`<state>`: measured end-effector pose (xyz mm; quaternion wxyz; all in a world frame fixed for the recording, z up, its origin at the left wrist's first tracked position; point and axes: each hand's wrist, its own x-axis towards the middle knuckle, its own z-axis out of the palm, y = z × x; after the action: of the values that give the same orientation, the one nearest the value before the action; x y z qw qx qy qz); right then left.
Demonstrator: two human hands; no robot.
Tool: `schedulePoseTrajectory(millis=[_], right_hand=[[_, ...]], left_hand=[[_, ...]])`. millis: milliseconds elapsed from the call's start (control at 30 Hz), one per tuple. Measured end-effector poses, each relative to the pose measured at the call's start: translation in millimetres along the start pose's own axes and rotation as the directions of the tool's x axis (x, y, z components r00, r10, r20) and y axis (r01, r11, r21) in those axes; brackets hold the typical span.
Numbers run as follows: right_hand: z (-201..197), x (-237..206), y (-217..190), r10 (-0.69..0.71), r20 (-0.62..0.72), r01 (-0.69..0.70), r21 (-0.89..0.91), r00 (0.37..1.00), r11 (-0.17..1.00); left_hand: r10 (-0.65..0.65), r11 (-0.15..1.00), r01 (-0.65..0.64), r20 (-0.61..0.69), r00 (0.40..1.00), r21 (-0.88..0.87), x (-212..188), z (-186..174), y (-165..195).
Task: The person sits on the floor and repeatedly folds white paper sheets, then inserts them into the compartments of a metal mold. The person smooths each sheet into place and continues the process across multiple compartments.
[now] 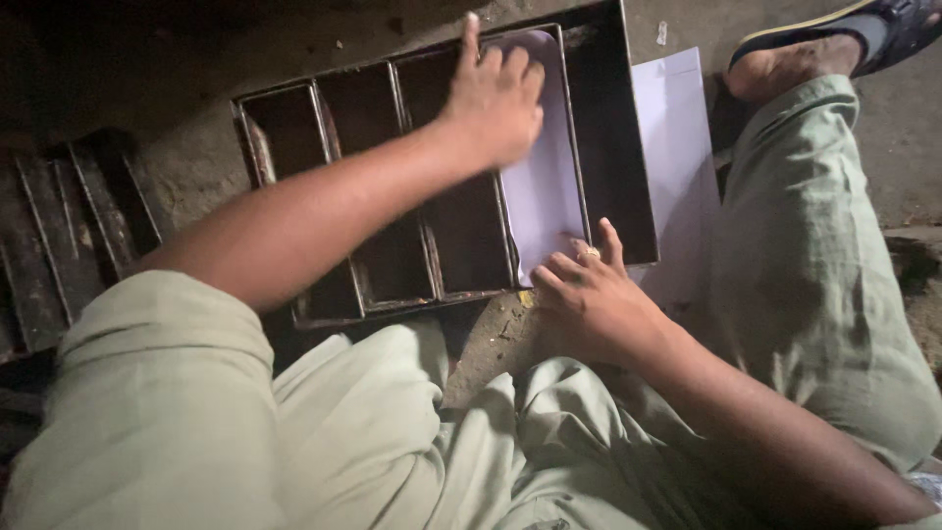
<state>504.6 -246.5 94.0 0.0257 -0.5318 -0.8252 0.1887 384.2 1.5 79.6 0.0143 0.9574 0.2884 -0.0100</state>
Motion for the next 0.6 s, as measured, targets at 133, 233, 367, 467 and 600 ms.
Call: schedulePoseTrajectory(millis=[133, 233, 367, 467, 600], right_hand=[[4.1, -0.5, -5.0, 0.041, -0.027, -0.040, 0.051, 0.999, 0.998], [-9.8, 7.3, -12.5, 0.063, 0.052, -0.065, 0.030, 0.997, 0.997], [-58.7, 5.0, -14.5, -0.086, -0.102, 0.097, 0.109, 0.991, 0.989], [-103.8, -28.9, -10.5, -0.264, -0.327, 0.393, 0.440, 0.907, 0.807], [-135.5, -70.8, -14.0, -0.519, -0.545, 0.643, 0.766, 0.658, 0.011]], left_hand=[[-0.111, 0.992, 0.113, 0.055, 0.992, -0.051, 5.5, 3.6, 2.0], [-0.116, 0.993, 0.116, 0.104, 0.988, 0.008, 2.8, -3.3, 8.9], [-0.015, 0.998, 0.004, 0.170, 0.985, 0.070, -10.3, -18.9, 12.7], [0.215, 0.971, -0.236, 0.305, 0.928, 0.031, -49.5, -24.1, 14.3], [0.508, 0.840, -0.507, -0.049, 0.860, -0.194, -109.1, -20.5, 29.3]])
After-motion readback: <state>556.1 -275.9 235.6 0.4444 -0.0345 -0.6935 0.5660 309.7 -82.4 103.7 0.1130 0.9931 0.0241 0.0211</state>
